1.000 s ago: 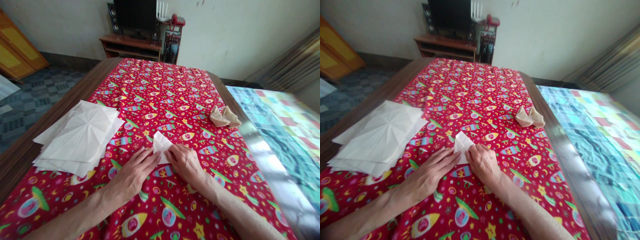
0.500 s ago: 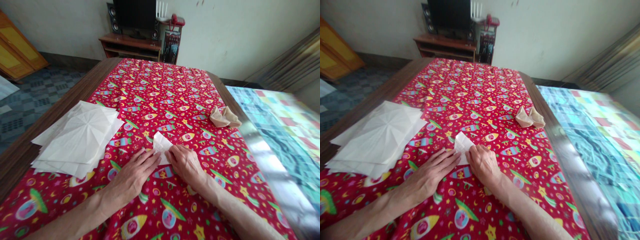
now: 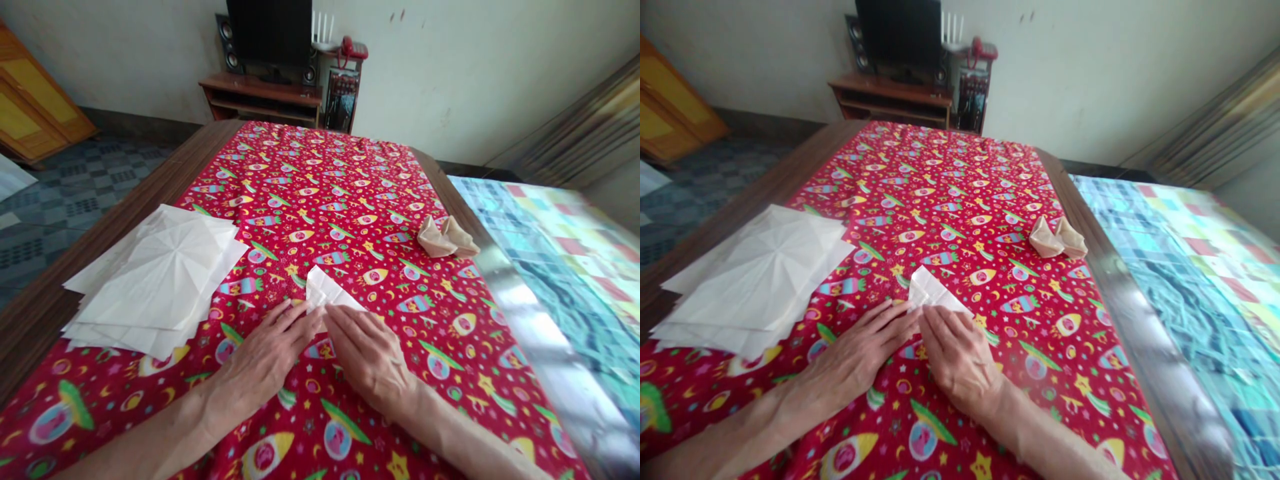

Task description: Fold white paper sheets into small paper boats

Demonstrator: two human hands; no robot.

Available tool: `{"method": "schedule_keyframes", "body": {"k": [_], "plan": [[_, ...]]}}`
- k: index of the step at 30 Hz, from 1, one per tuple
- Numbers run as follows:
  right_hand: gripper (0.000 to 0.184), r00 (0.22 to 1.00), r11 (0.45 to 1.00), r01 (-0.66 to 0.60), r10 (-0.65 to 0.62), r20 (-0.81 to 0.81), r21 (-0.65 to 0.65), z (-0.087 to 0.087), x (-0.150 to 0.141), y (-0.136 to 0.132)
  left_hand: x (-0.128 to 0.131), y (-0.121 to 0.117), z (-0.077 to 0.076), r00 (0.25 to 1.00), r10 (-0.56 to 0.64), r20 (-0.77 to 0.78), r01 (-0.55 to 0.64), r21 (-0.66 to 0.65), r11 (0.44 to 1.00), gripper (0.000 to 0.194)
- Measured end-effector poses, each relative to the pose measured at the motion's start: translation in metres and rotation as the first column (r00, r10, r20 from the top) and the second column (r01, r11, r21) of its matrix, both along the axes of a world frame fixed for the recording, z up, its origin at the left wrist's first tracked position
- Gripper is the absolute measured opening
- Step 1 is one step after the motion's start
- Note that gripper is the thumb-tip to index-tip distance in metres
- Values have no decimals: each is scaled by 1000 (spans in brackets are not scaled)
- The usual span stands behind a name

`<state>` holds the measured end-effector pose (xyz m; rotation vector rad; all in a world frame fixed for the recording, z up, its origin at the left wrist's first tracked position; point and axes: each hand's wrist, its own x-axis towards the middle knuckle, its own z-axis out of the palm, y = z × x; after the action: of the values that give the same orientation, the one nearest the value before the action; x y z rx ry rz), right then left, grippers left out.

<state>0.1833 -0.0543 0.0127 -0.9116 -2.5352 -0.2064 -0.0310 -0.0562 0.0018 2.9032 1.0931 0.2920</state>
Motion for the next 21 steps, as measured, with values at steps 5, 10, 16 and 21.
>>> {"method": "schedule_keyframes", "body": {"k": [5,10,16,21], "plan": [[42,992,992,69,-57,110,-110,-2,-1,-24,1,-1,1,1000,7,1,-7,14,1000,56],[43,987,991,79,-62,150,-107,-2,16,-26,1,-1,2,1000,-1,-15,2,9,1000,58],[40,981,993,104,-92,172,-60,1,35,-32,1,-1,1,1000,-5,-17,6,18,1000,56],[37,978,994,105,-100,181,-19,-1,35,-35,1,-1,2,999,-4,-33,5,17,1000,56]]}}
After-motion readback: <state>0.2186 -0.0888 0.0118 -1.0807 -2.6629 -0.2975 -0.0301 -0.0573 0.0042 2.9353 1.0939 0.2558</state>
